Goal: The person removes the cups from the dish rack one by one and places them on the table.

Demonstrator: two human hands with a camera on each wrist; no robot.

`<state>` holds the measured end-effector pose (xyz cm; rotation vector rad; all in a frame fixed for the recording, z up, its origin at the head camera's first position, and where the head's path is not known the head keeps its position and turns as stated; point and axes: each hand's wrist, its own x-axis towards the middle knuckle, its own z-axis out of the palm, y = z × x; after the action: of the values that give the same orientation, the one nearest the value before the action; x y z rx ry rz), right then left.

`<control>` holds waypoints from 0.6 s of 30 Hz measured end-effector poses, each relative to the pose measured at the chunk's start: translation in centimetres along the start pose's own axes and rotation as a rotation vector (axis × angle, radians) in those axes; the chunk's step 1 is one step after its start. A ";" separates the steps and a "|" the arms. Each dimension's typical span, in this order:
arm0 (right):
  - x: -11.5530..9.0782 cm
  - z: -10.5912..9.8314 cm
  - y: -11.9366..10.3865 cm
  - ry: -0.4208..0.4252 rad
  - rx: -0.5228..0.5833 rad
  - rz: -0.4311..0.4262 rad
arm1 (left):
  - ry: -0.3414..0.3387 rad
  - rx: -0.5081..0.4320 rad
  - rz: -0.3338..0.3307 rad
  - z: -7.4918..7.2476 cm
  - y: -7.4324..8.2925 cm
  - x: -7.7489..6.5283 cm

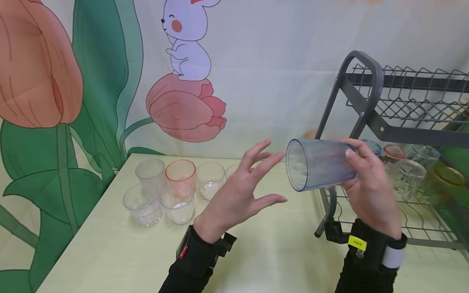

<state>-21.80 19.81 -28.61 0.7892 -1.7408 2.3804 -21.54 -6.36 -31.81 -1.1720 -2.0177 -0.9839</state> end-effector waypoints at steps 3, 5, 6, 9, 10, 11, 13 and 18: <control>0.2 0.8 0.2 0.011 -0.093 0.042 | 0.010 0.010 0.009 0.1 0.3 0.1; 0.3 1.2 0.3 0.000 -0.111 0.053 | 0.011 0.019 0.013 0.1 0.4 0.2; 0.3 1.3 0.4 -0.007 -0.116 0.057 | 0.012 0.022 0.016 0.1 0.4 0.2; 0.5 1.8 0.4 -0.027 -0.129 0.067 | 0.018 0.023 0.003 0.0 0.5 0.1; 0.5 1.9 0.4 -0.034 -0.131 0.070 | 0.023 0.019 -0.003 0.0 0.4 0.1; 0.6 2.0 0.4 -0.042 -0.130 0.072 | 0.028 0.018 -0.007 0.0 0.4 0.1; 0.7 2.2 0.4 -0.047 -0.139 0.074 | 0.035 0.016 -0.009 0.0 0.4 0.0; 0.7 2.6 0.4 -0.047 -0.151 0.078 | 0.031 -0.010 0.014 0.1 0.4 0.1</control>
<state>-21.63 17.12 -28.10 0.7758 -1.9772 2.2605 -21.24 -6.16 -31.68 -1.1670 -1.9801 -1.0002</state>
